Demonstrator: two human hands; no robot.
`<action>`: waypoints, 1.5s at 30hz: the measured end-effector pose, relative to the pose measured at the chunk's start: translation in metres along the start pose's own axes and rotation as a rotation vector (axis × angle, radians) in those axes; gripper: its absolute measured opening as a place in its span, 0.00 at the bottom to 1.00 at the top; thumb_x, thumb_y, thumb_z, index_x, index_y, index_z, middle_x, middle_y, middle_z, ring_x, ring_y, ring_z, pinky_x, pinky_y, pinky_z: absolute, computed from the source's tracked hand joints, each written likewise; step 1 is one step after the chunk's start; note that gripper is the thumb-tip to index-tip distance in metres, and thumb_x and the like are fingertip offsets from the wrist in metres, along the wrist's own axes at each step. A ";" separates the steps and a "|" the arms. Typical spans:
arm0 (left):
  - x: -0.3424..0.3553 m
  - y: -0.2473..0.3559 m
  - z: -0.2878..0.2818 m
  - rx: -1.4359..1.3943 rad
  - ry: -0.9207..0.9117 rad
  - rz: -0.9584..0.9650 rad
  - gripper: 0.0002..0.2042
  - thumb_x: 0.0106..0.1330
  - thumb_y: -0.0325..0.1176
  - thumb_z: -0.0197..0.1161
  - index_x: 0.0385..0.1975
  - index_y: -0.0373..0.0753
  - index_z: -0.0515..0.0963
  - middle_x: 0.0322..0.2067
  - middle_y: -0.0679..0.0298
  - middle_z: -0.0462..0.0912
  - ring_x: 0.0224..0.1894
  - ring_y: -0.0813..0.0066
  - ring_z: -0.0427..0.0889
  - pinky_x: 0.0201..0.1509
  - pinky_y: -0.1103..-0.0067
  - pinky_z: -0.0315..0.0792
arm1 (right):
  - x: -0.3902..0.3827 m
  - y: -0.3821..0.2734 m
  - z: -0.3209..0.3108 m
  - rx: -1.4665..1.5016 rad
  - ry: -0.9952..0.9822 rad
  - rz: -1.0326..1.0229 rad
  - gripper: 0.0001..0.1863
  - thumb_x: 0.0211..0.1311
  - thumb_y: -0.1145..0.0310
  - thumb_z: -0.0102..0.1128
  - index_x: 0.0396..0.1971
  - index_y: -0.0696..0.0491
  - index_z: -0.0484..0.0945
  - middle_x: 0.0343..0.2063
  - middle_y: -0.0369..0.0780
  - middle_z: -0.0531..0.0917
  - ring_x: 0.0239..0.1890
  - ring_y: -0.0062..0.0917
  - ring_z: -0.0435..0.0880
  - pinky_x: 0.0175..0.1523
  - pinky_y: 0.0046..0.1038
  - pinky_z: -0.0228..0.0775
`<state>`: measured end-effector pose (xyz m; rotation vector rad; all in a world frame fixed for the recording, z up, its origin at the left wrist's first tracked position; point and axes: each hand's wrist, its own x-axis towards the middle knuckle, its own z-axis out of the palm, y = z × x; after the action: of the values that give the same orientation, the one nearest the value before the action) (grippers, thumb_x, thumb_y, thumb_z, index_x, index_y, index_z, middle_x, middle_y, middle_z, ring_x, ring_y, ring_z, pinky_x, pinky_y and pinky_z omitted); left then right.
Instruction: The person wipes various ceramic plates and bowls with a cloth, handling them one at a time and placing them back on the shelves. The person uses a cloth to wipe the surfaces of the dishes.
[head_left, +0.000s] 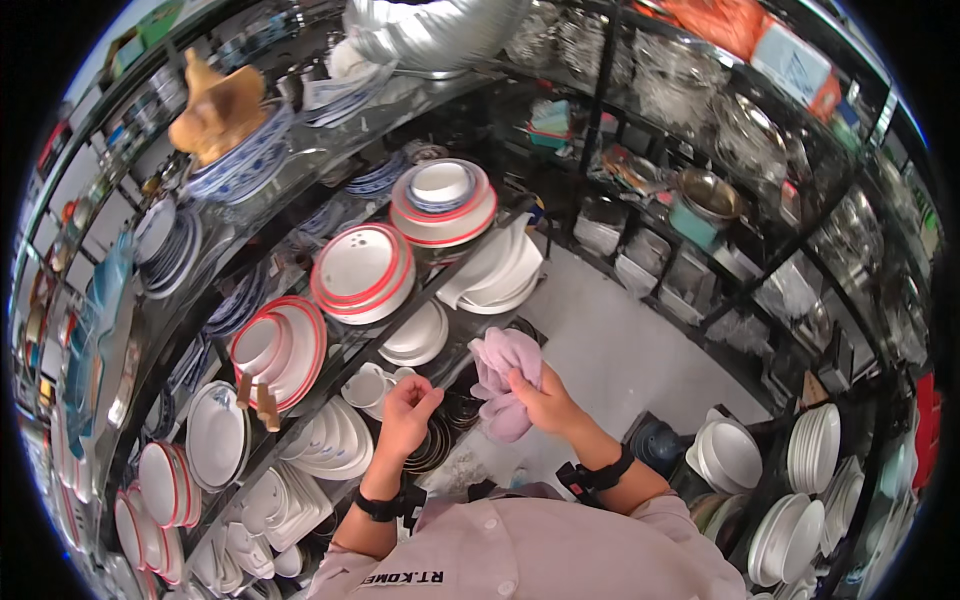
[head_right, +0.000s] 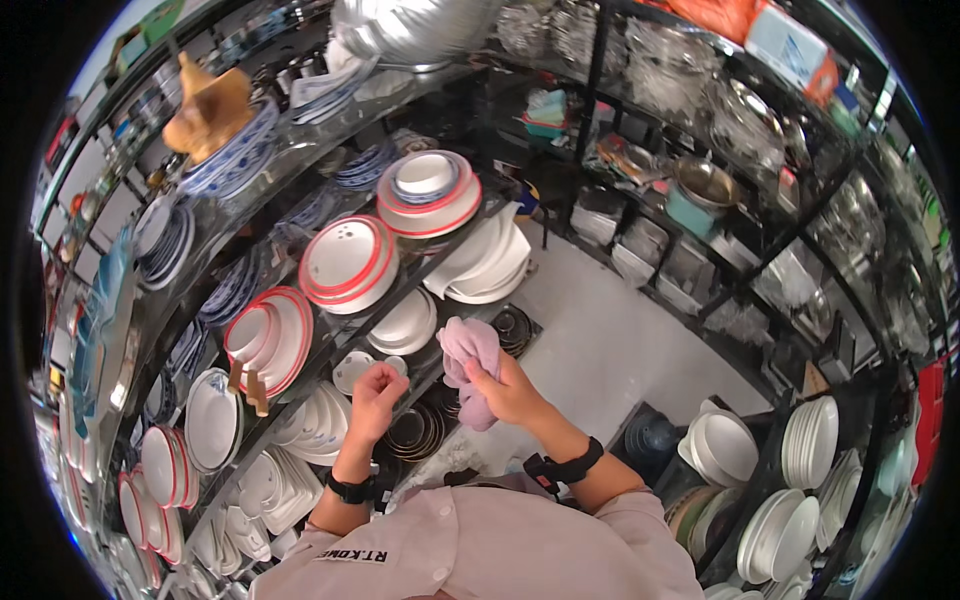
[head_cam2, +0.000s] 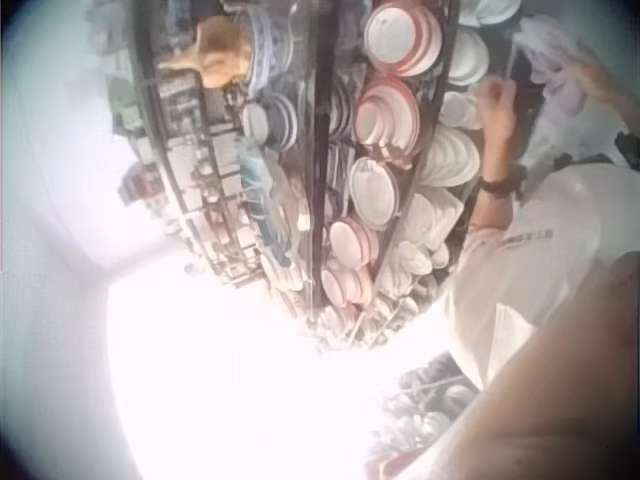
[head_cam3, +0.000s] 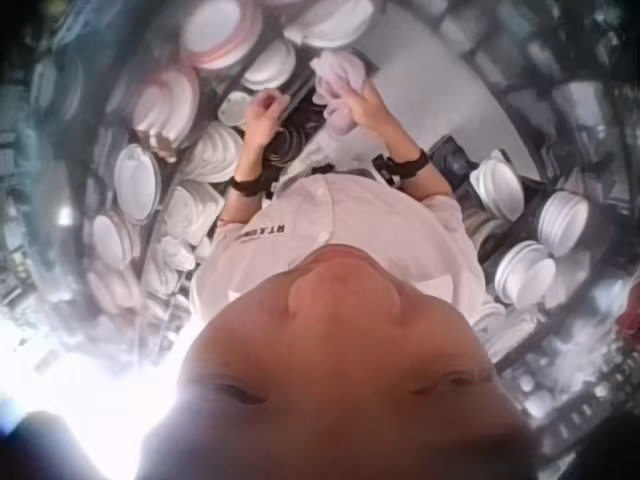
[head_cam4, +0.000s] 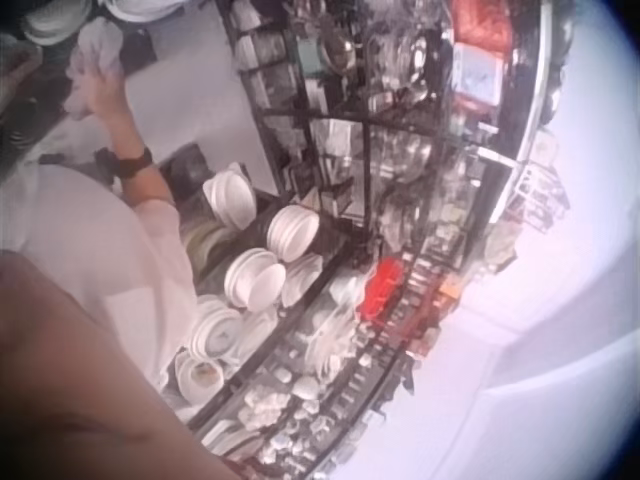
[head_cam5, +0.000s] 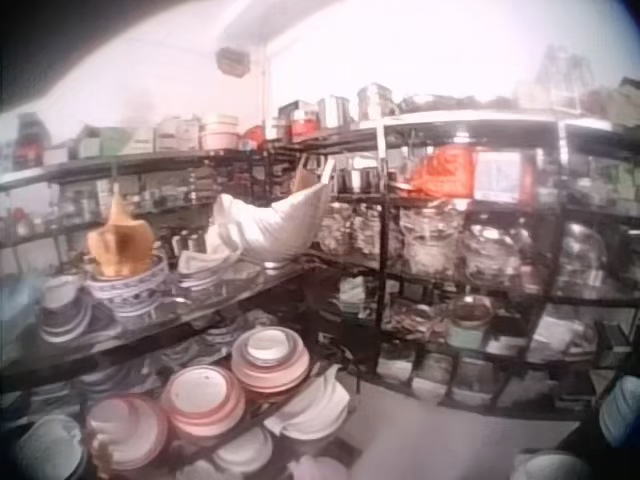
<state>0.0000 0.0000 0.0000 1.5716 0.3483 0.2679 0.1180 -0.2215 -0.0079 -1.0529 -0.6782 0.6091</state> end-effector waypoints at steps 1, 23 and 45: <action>0.002 0.016 -0.009 0.050 -0.030 -0.014 0.07 0.68 0.27 0.66 0.29 0.39 0.74 0.22 0.78 0.73 0.25 0.91 0.67 0.27 0.87 0.60 | -0.002 0.000 0.012 0.073 0.035 -0.025 0.31 0.78 0.55 0.51 0.70 0.57 0.60 0.63 0.39 0.72 0.62 0.24 0.70 0.67 0.28 0.62; 0.267 0.027 0.133 0.297 -0.004 0.256 0.10 0.61 0.30 0.69 0.25 0.35 0.73 0.15 0.72 0.71 0.19 0.86 0.68 0.24 0.82 0.62 | 0.104 -0.039 -0.237 -0.378 0.448 0.061 0.25 0.79 0.62 0.50 0.67 0.61 0.65 0.60 0.41 0.77 0.62 0.26 0.74 0.68 0.31 0.63; 0.456 0.001 0.146 0.821 0.966 0.150 0.30 0.45 0.39 0.82 0.52 0.48 0.78 0.63 0.47 0.63 0.68 0.41 0.62 0.69 0.54 0.61 | 0.391 -0.036 -0.417 -0.290 -0.207 0.229 0.23 0.79 0.65 0.50 0.65 0.63 0.67 0.60 0.44 0.78 0.61 0.26 0.76 0.67 0.30 0.65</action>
<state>0.4765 0.0387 -0.0246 2.1851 1.2014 1.1183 0.6890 -0.1852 -0.0330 -1.3619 -0.8507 0.8431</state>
